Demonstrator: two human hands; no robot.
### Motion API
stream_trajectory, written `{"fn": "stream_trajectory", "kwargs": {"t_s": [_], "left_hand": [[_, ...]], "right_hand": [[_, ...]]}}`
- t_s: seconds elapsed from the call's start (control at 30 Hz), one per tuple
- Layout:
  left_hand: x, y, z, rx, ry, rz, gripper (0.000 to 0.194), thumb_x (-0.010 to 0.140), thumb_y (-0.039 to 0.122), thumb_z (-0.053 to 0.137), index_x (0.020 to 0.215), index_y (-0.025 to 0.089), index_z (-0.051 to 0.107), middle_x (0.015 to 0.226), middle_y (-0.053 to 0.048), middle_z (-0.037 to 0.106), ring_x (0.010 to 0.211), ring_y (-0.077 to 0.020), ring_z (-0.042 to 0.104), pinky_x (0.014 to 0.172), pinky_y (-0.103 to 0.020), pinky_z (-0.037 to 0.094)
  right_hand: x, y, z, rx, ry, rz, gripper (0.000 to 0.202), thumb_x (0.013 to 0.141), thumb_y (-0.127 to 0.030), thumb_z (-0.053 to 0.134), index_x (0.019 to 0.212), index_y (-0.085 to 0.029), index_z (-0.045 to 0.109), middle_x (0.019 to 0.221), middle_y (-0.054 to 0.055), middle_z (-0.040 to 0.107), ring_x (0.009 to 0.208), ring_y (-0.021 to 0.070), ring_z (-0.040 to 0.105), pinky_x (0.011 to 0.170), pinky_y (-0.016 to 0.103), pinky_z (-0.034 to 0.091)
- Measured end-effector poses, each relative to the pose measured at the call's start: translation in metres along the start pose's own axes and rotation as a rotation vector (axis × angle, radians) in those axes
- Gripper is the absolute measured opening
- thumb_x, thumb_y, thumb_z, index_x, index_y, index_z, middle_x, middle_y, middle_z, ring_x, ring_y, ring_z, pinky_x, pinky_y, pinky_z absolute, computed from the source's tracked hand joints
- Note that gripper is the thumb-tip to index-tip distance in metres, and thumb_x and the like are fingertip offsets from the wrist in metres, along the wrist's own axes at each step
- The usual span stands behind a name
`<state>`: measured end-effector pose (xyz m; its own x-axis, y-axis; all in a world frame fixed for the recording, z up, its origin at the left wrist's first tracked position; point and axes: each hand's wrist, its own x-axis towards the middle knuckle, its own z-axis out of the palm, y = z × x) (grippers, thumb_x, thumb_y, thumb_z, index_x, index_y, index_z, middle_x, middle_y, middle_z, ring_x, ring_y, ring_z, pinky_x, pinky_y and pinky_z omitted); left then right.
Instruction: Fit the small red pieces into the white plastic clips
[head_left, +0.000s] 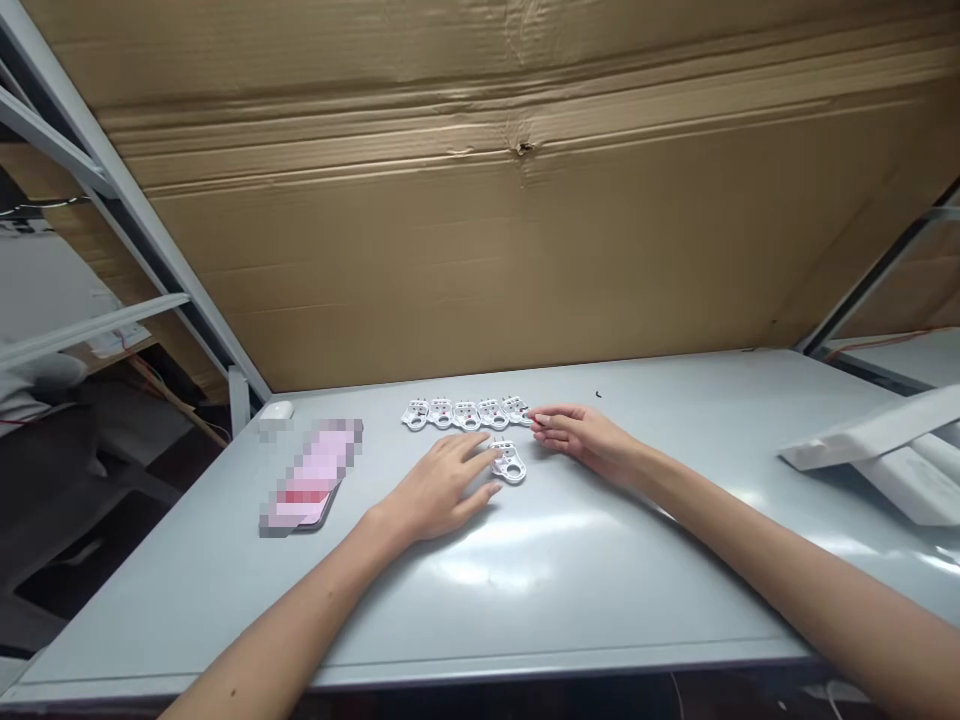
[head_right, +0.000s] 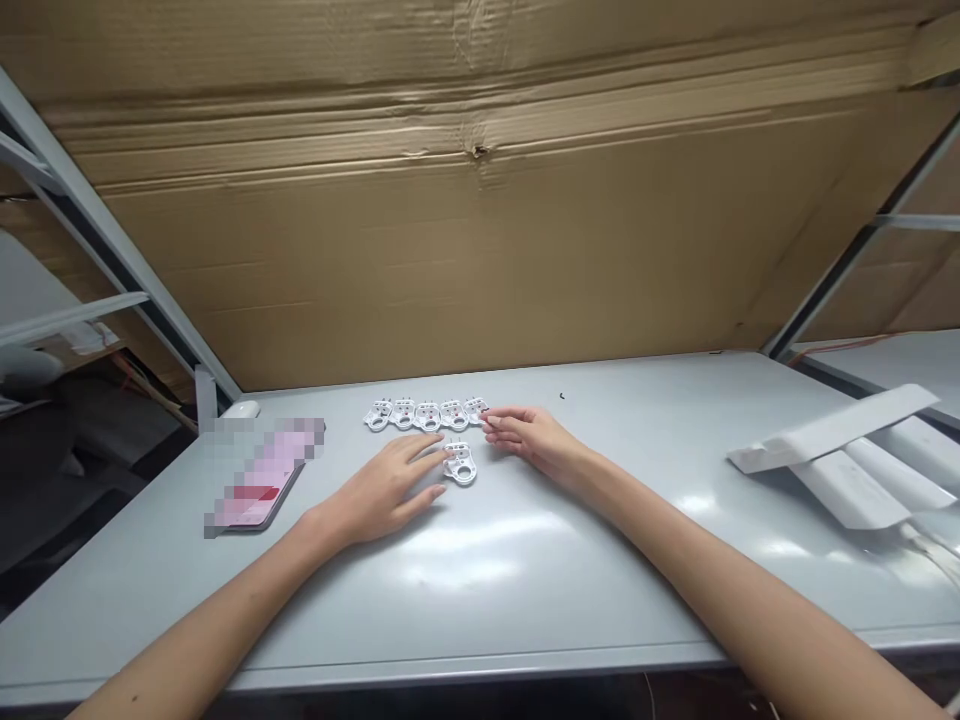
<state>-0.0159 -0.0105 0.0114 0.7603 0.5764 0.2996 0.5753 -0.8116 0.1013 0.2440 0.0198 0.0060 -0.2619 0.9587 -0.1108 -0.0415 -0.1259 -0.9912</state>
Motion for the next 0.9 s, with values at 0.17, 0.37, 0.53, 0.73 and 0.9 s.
{"fn": "stream_trajectory", "kwargs": {"t_s": [0.17, 0.37, 0.53, 0.73, 0.9], "left_hand": [[0.000, 0.000, 0.001, -0.001, 0.013, -0.006, 0.038, 0.100, 0.034, 0.045, 0.136, 0.022, 0.050, 0.140, -0.014, 0.051, 0.130, -0.0299, 0.047, 0.108, -0.049, 0.038], [-0.001, 0.000, 0.002, 0.016, -0.003, -0.014, 0.040, 0.099, 0.035, 0.049, 0.136, 0.020, 0.050, 0.141, -0.015, 0.050, 0.130, -0.0308, 0.047, 0.107, -0.049, 0.039], [-0.001, -0.001, 0.002, 0.005, -0.007, -0.026, 0.039, 0.098, 0.035, 0.050, 0.134, 0.020, 0.051, 0.140, -0.015, 0.051, 0.128, -0.0311, 0.048, 0.106, -0.049, 0.041], [-0.001, -0.001, 0.002, -0.001, -0.001, -0.012, 0.036, 0.098, 0.033, 0.050, 0.132, 0.021, 0.054, 0.141, -0.014, 0.051, 0.129, -0.0296, 0.048, 0.106, -0.047, 0.041], [0.000, 0.000, 0.002, 0.000, -0.007, 0.009, 0.035, 0.098, 0.032, 0.050, 0.130, 0.017, 0.056, 0.139, -0.015, 0.052, 0.128, -0.0298, 0.049, 0.106, -0.046, 0.042]], "right_hand": [[-0.001, -0.002, -0.004, -0.059, -0.003, -0.011, 0.036, 0.076, -0.037, 0.076, 0.108, -0.021, 0.070, 0.121, 0.013, 0.068, 0.114, 0.0292, 0.063, 0.101, 0.045, 0.051], [-0.006, -0.008, 0.001, -0.308, -0.121, -0.079, 0.037, 0.082, -0.049, 0.068, 0.101, -0.017, 0.073, 0.097, 0.010, 0.073, 0.092, 0.0242, 0.067, 0.089, 0.040, 0.052], [-0.012, -0.011, 0.009, -0.442, -0.327, -0.204, 0.041, 0.085, -0.056, 0.059, 0.079, -0.018, 0.073, 0.081, 0.004, 0.071, 0.082, 0.0202, 0.062, 0.084, 0.035, 0.048], [-0.010, -0.008, 0.011, -0.336, -0.155, -0.131, 0.041, 0.081, -0.057, 0.065, 0.080, -0.017, 0.072, 0.079, 0.006, 0.069, 0.078, 0.0194, 0.063, 0.078, 0.034, 0.050], [-0.003, -0.001, 0.007, -0.124, -0.111, -0.034, 0.039, 0.077, -0.050, 0.074, 0.095, -0.016, 0.074, 0.091, 0.009, 0.073, 0.085, 0.0208, 0.069, 0.087, 0.037, 0.053]]}}
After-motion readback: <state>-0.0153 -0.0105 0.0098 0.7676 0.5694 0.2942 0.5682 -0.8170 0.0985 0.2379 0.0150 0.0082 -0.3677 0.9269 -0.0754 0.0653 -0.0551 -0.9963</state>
